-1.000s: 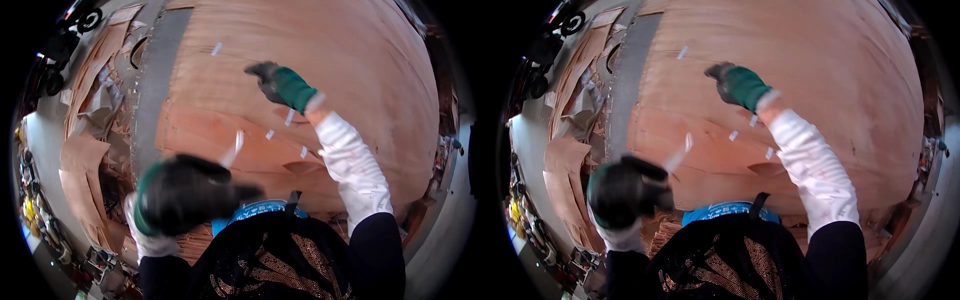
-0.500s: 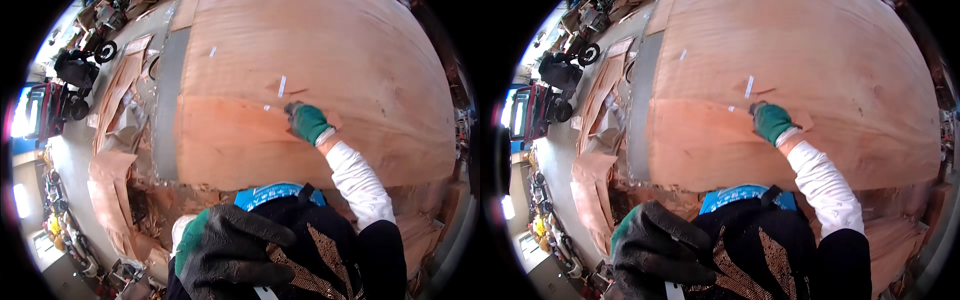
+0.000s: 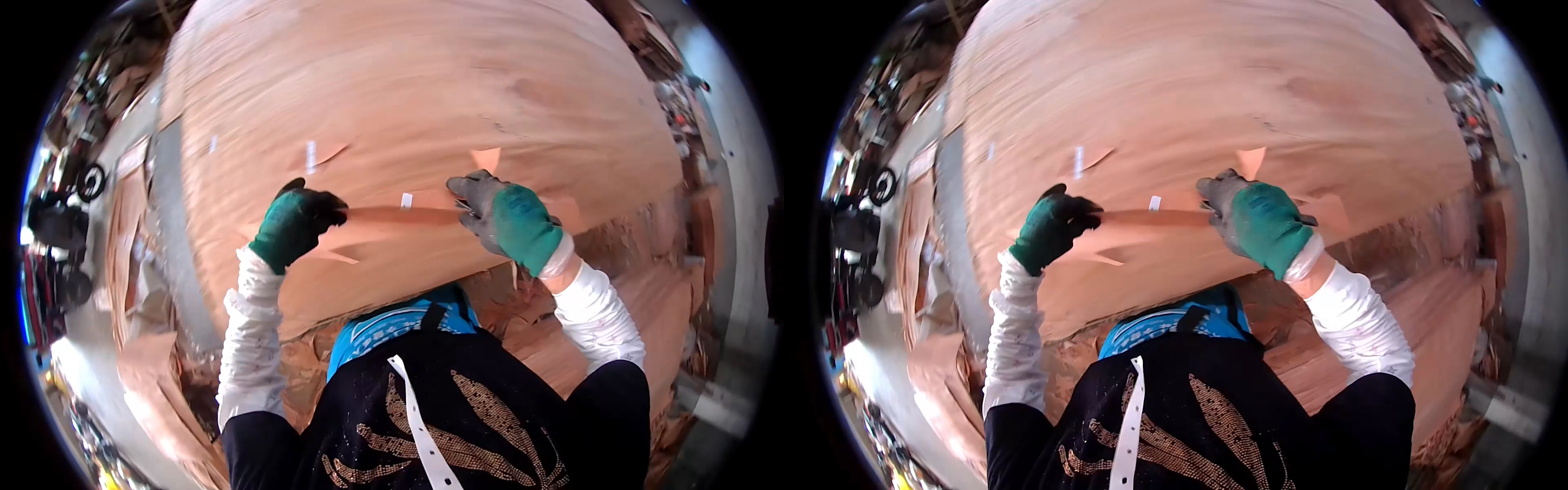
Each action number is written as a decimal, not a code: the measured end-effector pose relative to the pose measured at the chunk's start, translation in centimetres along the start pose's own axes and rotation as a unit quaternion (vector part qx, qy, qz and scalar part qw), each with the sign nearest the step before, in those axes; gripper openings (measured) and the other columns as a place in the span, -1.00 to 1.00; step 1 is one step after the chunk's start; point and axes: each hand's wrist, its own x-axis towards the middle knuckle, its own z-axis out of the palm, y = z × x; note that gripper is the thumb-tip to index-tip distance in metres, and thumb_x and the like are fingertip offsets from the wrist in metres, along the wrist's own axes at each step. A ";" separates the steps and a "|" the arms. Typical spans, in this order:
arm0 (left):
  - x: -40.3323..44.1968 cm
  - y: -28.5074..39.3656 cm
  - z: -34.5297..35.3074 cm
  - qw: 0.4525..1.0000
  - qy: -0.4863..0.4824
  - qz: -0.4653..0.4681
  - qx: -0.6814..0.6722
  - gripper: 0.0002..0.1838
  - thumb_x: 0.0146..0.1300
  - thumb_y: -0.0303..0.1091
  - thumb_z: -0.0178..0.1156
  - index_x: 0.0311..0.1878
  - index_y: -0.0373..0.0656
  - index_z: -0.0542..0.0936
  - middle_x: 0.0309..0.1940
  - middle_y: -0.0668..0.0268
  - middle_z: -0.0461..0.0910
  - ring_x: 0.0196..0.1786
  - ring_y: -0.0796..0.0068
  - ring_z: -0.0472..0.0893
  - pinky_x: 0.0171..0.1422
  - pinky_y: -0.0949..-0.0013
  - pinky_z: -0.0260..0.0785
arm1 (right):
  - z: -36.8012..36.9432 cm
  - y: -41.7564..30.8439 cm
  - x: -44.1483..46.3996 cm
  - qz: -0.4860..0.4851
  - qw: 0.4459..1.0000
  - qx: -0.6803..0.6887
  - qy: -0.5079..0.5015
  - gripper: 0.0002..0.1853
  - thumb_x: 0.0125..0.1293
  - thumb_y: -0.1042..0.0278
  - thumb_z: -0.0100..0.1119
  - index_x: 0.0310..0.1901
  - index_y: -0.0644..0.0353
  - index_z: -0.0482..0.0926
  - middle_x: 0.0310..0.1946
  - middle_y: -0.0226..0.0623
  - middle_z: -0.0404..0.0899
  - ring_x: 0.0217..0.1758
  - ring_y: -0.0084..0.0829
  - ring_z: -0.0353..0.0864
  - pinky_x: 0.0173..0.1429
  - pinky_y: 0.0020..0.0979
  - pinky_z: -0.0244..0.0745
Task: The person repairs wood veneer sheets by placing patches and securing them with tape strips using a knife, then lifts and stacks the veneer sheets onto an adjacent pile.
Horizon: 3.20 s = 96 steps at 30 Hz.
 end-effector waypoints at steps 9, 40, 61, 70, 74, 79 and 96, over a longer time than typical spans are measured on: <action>12.2 9.4 3.7 0.982 -0.121 0.109 -0.094 -0.65 0.16 -0.40 0.29 0.06 -0.06 0.66 -0.41 0.19 0.66 -0.36 0.29 0.53 -0.23 0.29 0.38 | -0.4 18.1 -3.3 0.010 0.906 0.403 -0.133 -0.38 0.17 0.35 0.39 0.28 0.21 0.45 0.11 -0.28 0.57 0.02 -0.46 0.55 0.14 -0.43 0.47; 28.3 5.8 16.9 0.885 0.257 -0.157 0.356 -0.47 0.25 -0.17 0.20 0.31 0.04 0.44 0.23 0.22 0.50 0.33 0.18 0.41 0.43 -0.08 0.11 | 9.1 35.6 7.9 0.116 0.975 0.166 0.092 -0.80 0.14 0.36 0.18 -0.19 0.06 0.68 -0.20 -0.07 0.67 -0.10 -0.01 0.65 -0.05 -0.13 0.56; 28.9 4.8 21.3 0.917 0.355 -0.112 0.142 -0.47 0.19 -0.22 0.27 0.23 -0.14 0.48 0.25 0.06 0.47 0.34 -0.02 0.39 0.42 0.06 0.24 | 9.6 32.0 10.4 -0.020 0.980 0.163 0.114 -0.74 0.15 0.29 0.26 -0.10 0.11 0.62 -0.16 -0.05 0.64 -0.07 -0.06 0.64 0.02 -0.17 0.52; 28.0 3.1 19.9 0.963 0.212 -0.153 0.065 -0.26 0.18 -0.27 0.28 0.42 -0.09 0.24 0.28 0.02 0.42 0.34 -0.04 0.37 0.39 0.07 0.29 | 10.9 20.7 15.4 0.014 0.970 0.199 0.140 -0.84 0.17 0.40 0.17 -0.19 0.13 0.61 -0.16 -0.03 0.63 -0.06 0.00 0.62 -0.01 -0.12 0.54; 27.9 3.3 19.7 0.966 0.204 -0.128 0.091 -0.22 0.18 -0.30 0.28 0.45 -0.05 0.19 0.26 0.02 0.42 0.32 -0.05 0.39 0.37 0.06 0.31 | 12.5 21.9 13.5 -0.009 0.987 0.115 0.110 -0.77 0.14 0.44 0.16 -0.13 0.09 0.60 -0.24 -0.09 0.63 -0.16 -0.08 0.66 -0.13 -0.14 0.57; 28.1 3.2 19.6 0.965 0.146 -0.164 0.146 -0.34 0.18 -0.26 0.26 0.38 0.01 0.34 0.35 0.04 0.35 0.38 -0.05 0.32 0.42 0.03 0.25 | 12.1 27.6 8.0 -0.086 0.991 0.000 0.106 -0.84 0.09 0.44 0.23 -0.27 -0.03 0.59 -0.35 -0.28 0.63 -0.29 -0.24 0.70 -0.32 -0.22 0.54; 33.6 8.4 26.0 0.926 0.289 -0.049 0.237 -0.59 0.18 -0.46 0.17 0.12 0.04 0.58 0.07 0.22 0.59 0.16 0.06 0.54 0.25 0.07 0.41 | 10.1 39.3 10.4 -0.347 0.929 -0.128 0.026 -0.82 0.23 0.32 0.09 -0.16 -0.12 0.63 -0.21 -0.42 0.66 -0.14 -0.37 0.67 -0.20 -0.27 0.54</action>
